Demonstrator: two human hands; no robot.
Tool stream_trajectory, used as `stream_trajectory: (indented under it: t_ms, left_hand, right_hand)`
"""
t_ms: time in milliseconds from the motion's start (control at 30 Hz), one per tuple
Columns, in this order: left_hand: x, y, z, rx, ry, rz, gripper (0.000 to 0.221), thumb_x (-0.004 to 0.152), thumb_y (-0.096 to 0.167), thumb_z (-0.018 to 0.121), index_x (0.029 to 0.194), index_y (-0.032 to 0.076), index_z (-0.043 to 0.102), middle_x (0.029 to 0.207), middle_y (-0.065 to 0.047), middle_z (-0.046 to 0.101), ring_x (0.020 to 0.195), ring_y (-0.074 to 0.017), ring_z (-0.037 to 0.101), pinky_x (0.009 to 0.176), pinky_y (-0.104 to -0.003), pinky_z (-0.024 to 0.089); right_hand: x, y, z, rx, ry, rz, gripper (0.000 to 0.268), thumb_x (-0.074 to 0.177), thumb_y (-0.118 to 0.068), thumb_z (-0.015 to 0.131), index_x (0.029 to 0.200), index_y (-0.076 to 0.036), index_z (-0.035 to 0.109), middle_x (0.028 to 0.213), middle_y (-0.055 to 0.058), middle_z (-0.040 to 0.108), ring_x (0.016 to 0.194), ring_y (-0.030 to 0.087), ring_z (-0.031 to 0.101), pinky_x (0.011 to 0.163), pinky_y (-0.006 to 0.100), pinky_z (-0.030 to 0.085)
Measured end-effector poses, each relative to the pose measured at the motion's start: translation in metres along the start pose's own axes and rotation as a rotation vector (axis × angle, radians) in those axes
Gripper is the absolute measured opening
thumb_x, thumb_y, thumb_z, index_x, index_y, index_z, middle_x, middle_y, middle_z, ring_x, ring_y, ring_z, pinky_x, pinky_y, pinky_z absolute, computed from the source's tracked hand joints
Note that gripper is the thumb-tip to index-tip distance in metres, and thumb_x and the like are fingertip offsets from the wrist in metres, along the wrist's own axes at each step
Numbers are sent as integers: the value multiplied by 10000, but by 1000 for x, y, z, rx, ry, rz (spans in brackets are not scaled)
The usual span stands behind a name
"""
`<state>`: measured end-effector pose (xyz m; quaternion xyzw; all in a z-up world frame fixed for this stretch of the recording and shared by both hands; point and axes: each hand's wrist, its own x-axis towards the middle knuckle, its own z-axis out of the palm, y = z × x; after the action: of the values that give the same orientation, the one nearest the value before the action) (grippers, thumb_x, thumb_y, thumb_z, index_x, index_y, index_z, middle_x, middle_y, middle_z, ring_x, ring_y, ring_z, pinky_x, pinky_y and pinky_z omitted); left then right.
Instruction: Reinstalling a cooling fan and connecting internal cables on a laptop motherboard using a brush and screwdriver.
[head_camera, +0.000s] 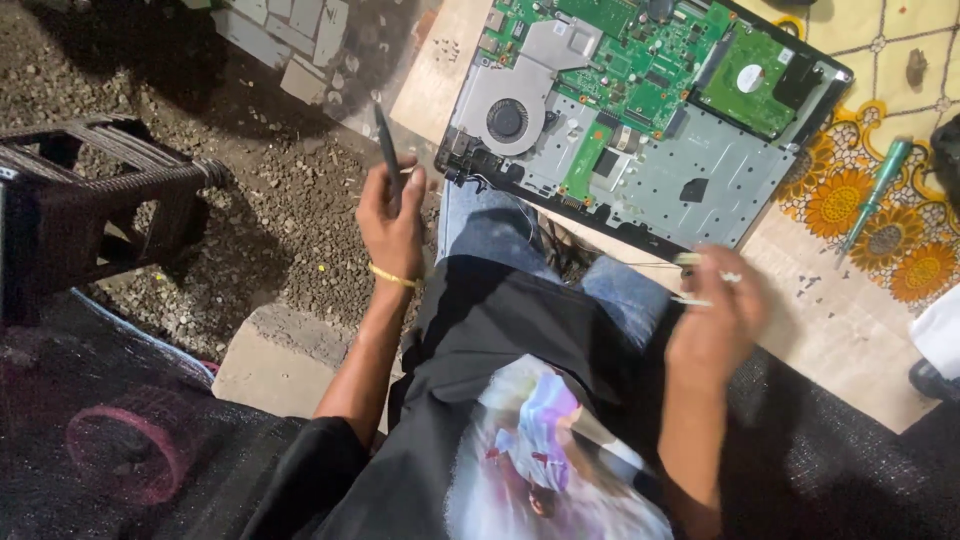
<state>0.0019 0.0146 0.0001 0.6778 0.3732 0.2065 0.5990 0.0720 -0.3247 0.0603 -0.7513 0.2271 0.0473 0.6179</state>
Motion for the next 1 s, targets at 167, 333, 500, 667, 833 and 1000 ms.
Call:
stream_trajectory:
  t_ms: [167,333,500,667,833,1000]
  left_hand:
    - [11,13,8,-124,-149,-163,192,1057,135,759,1241,97,722,811,19,676,501,-61,489,388,-234,393]
    - [12,17,13,-255,-110,-240,183,1044,106,771,1215,95,706,803,-22,744,460,-59,495,383,-220,387]
    - [14,24,14,-305,-106,-256,206,1038,56,745,1244,40,755,783,-19,690,454,-66,486,370,-226,377]
    - [13,38,9,-415,-133,-273,159,1032,29,732,1190,8,735,746,-51,708,423,-86,474,376,-234,363]
    - [1,66,3,-503,-152,-279,129,1015,-21,716,1140,5,702,688,-17,664,379,-95,461,346,-255,360]
    - [-12,105,-2,-584,-193,-376,409,1027,21,681,1428,-56,709,608,-104,678,434,-127,621,359,-219,353]
  right_hand:
    - [29,12,-42,94,17,-24,129,1036,-103,709,1132,-104,795,1580,71,616,1377,154,611,1167,302,483]
    - [34,22,-38,125,-81,-22,242,1005,-112,723,1237,-93,789,1755,247,515,1615,302,534,1170,288,470]
    - [39,1,-49,191,-99,127,79,975,-152,731,1045,-174,763,1649,183,644,1486,217,636,1270,412,490]
    - [34,-12,-58,239,-143,139,144,1010,-136,680,1134,-155,751,1728,214,592,1608,271,585,1135,315,500]
    - [27,-35,-65,301,-97,123,216,1020,-137,684,1226,-96,735,1619,194,701,1581,254,660,845,167,559]
    - [25,-47,-93,333,-129,-11,127,1103,-81,607,1150,-163,691,1485,196,749,1513,277,749,1252,393,676]
